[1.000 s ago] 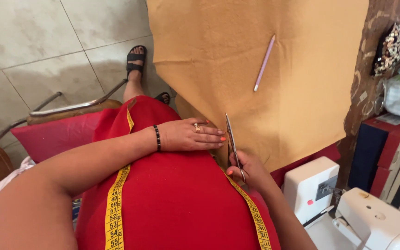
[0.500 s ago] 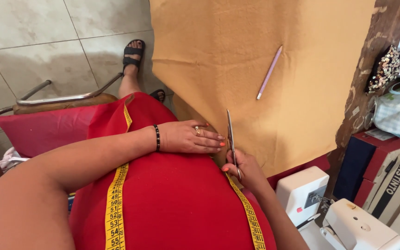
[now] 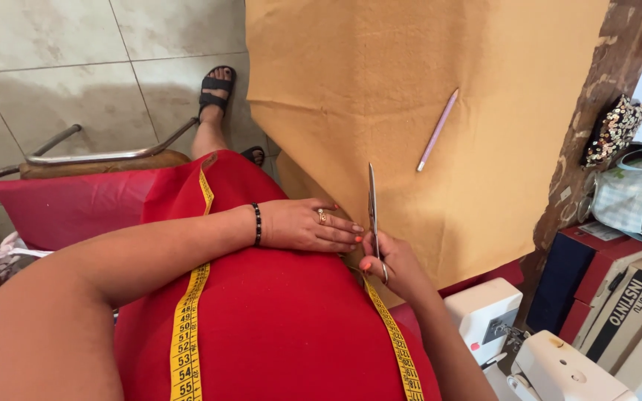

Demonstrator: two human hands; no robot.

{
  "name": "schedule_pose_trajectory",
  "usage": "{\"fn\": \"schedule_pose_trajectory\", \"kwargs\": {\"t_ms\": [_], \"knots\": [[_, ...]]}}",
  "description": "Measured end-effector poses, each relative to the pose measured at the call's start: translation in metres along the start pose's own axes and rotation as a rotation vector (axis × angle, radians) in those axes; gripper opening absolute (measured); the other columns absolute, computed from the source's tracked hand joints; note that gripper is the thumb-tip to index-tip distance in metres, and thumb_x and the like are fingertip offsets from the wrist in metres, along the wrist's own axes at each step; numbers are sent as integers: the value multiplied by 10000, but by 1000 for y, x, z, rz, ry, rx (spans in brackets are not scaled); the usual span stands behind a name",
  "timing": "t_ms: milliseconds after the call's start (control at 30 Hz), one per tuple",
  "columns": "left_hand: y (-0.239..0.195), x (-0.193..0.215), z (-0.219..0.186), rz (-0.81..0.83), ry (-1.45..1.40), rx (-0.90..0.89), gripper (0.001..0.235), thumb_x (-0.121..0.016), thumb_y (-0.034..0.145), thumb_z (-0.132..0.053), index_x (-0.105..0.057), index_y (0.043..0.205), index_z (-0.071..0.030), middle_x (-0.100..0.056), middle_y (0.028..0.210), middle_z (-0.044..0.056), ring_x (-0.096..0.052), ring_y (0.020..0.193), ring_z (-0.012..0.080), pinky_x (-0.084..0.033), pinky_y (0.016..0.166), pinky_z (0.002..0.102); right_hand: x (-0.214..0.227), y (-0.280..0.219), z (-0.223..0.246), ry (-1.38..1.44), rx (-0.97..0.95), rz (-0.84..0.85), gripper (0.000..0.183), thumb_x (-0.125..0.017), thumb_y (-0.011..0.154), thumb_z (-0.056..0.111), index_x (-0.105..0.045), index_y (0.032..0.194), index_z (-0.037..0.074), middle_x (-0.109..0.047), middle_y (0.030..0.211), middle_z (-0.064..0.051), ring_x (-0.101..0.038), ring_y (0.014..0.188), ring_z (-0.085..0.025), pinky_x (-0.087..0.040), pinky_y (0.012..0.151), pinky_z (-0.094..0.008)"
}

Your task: The person measures, marks, and cuts a piece of brown fabric on a workbench in a sewing facility.

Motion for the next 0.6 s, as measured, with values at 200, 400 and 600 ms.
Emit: {"fn": "schedule_pose_trajectory", "kwargs": {"t_ms": [200, 400, 600], "knots": [[-4, -2, 2, 6, -18, 2, 321, -394, 1129, -226, -621, 1355, -208, -644, 1392, -33, -603, 1317, 132, -472, 1041, 378, 11, 9, 19, 7, -9, 21, 604, -663, 776, 754, -618, 918, 168, -675, 611, -43, -700, 673, -256, -529, 673, -364], [-6, -6, 3, 40, -36, -9, 349, -344, 1141, -232, -584, 1393, -208, -617, 1427, -35, -576, 1347, 127, -454, 1060, 381, 6, 3, 20, -16, -37, -26, 474, -682, 854, 619, -616, 883, 151, -693, 552, -28, -735, 640, -259, -546, 652, -362], [-8, -9, 4, 56, -31, -18, 370, -312, 1141, -226, -571, 1404, -202, -605, 1441, -31, -567, 1356, 125, -451, 1056, 380, 6, 3, 23, 77, -39, -69, 414, -729, 852, 542, -619, 826, 144, -670, 489, -5, -714, 540, -180, -543, 608, -286]]}}
Point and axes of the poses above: each hand's wrist, its own y-axis towards the middle knuckle, its own x-axis out of the back of the hand, z = x × y, the point moved 8 cm from there along y, towards the middle knuckle
